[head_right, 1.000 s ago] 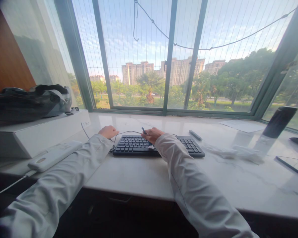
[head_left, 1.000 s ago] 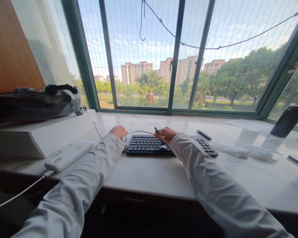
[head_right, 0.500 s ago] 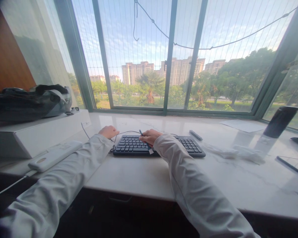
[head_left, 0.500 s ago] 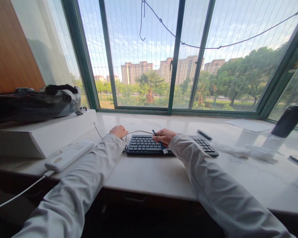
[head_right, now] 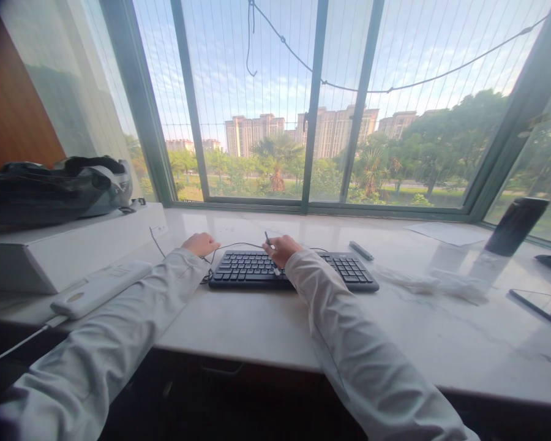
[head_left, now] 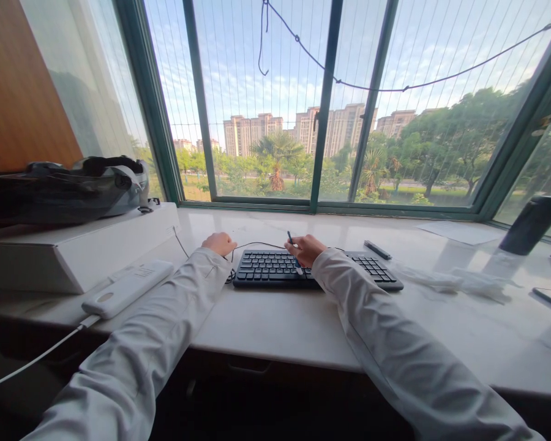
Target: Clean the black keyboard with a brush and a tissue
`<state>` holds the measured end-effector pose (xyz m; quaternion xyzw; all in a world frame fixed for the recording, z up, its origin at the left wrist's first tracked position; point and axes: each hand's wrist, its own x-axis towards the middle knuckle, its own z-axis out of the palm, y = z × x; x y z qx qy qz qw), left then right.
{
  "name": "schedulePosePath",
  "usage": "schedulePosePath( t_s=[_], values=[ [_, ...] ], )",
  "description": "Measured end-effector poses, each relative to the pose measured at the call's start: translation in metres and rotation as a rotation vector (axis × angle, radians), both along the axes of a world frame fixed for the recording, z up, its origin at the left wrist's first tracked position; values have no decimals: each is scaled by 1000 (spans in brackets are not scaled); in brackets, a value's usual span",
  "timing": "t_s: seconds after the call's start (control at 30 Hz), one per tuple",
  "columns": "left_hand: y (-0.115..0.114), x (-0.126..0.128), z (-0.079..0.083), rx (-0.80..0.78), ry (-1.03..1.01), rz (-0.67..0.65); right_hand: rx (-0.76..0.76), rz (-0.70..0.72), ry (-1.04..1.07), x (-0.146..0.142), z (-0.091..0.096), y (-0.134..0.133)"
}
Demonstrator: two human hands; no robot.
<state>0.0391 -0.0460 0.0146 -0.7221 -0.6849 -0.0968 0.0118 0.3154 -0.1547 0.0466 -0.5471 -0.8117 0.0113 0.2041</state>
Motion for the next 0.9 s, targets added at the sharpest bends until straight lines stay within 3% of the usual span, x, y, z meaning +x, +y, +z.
schedulePosePath(
  t_s=[0.3, 0.53, 0.67, 0.73, 0.9],
  values=[
    [2, -1, -2, -5, 12, -10, -123, 14, -4, 2, 4, 0],
    [4, -2, -4, 1, 5, -9, -16, -40, -55, 10, 6, 7],
    [4, -1, -3, 0, 1, -6, -33, -22, -143, 8, 3, 5],
    [3, -1, -2, -4, -3, -5, -82, 2, -156, 6, 3, 3],
    [1, 0, 0, -15, 3, -7, -375, 41, -18, 5, 6, -2]
  ],
)
